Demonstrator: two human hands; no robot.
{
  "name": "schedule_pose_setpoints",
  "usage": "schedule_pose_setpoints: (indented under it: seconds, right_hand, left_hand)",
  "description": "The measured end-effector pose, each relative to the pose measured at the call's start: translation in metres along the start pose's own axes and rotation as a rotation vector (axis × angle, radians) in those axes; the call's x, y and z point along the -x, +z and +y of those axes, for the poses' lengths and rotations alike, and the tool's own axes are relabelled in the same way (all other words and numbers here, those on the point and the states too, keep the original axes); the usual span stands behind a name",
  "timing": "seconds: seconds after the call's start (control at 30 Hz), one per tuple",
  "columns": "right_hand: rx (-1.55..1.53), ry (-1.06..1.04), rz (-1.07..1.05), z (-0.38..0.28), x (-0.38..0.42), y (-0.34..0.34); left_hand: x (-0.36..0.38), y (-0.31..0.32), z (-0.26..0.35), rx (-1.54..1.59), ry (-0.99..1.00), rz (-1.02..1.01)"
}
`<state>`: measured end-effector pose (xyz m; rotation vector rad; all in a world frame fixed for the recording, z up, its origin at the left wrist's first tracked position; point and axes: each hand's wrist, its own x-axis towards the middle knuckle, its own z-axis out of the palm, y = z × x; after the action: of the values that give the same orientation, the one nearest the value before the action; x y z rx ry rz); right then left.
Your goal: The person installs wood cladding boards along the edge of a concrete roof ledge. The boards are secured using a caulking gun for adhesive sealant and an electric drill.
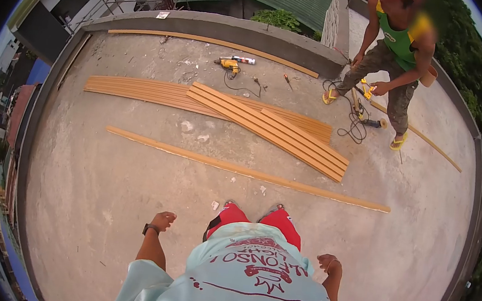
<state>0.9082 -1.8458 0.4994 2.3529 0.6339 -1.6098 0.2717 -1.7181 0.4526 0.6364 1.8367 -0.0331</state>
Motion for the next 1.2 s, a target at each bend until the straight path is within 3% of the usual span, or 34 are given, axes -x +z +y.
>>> schedule_pose_setpoints:
  seconds: [0.03, 0.07, 0.17, 0.27, 0.3, 0.33, 0.43, 0.5, 0.63, 0.73, 0.83, 0.9, 0.97, 1.03, 1.07, 1.2]
  right_hand:
    - [-0.539, 0.101, -0.007, 0.029, -0.013, 0.040]
    - [-0.975, 0.149, -0.041, 0.052, -0.029, 0.070]
    - [-1.037, 0.294, -0.061, 0.075, -0.042, 0.089]
    - [-0.932, 0.296, -0.012, 0.058, -0.068, 0.055]
    - [-0.887, 0.272, 0.014, 0.044, -0.083, 0.036]
    - [-0.822, 0.233, 0.035, 0.023, -0.095, 0.015]
    - [-0.625, -0.027, 0.129, -0.073, -0.132, -0.062]
    - [-0.585, -0.245, 0.197, -0.152, -0.127, -0.107]
    - [-0.626, -0.531, 0.242, -0.273, -0.118, -0.152]
    - [-0.596, -0.768, 0.217, -0.345, -0.090, -0.137]
    - [-0.373, -0.689, 0.209, -0.374, -0.079, -0.095]
    - [-0.322, -0.561, 0.150, -0.373, -0.104, -0.063]
    - [-0.252, -0.386, 0.091, -0.375, -0.088, -0.034]
    - [-0.182, -0.330, -0.015, -0.371, -0.086, -0.015]
    - [-0.192, -0.331, -0.017, -0.378, -0.080, -0.009]
    - [-0.308, -0.252, 0.057, -0.374, -0.101, -0.005]
  left_hand:
    - [0.039, 0.032, -0.016, 0.374, -0.242, 0.041]
    - [0.037, 0.055, -0.058, 0.498, -0.431, 0.052]
    - [0.058, 0.093, -0.089, 0.298, -0.422, 0.052]
    - [0.064, 0.090, -0.048, 0.247, -0.369, 0.323]
    - [0.055, 0.083, -0.025, 0.203, -0.310, 0.303]
    - [0.042, 0.072, -0.004, 0.260, -0.281, 0.111]
    - [0.051, 0.050, 0.083, 0.110, 0.114, 0.154]
    - [0.046, 0.042, 0.114, -0.035, 0.565, 0.475]
    - [0.125, 0.037, 0.202, -0.064, 0.654, 0.403]
    - [0.154, 0.027, 0.236, -0.365, 0.948, 0.384]
    - [0.202, -0.008, 0.278, -0.467, 1.174, 0.414]
    - [0.222, -0.042, 0.297, -0.440, 1.445, 0.453]
    - [0.259, -0.086, 0.315, -0.541, 1.560, 0.432]
    - [0.288, -0.127, 0.326, -0.620, 1.778, 0.369]
    - [0.300, -0.141, 0.326, -0.629, 1.782, 0.365]
    - [0.319, -0.176, 0.333, -0.679, 2.018, 0.044]
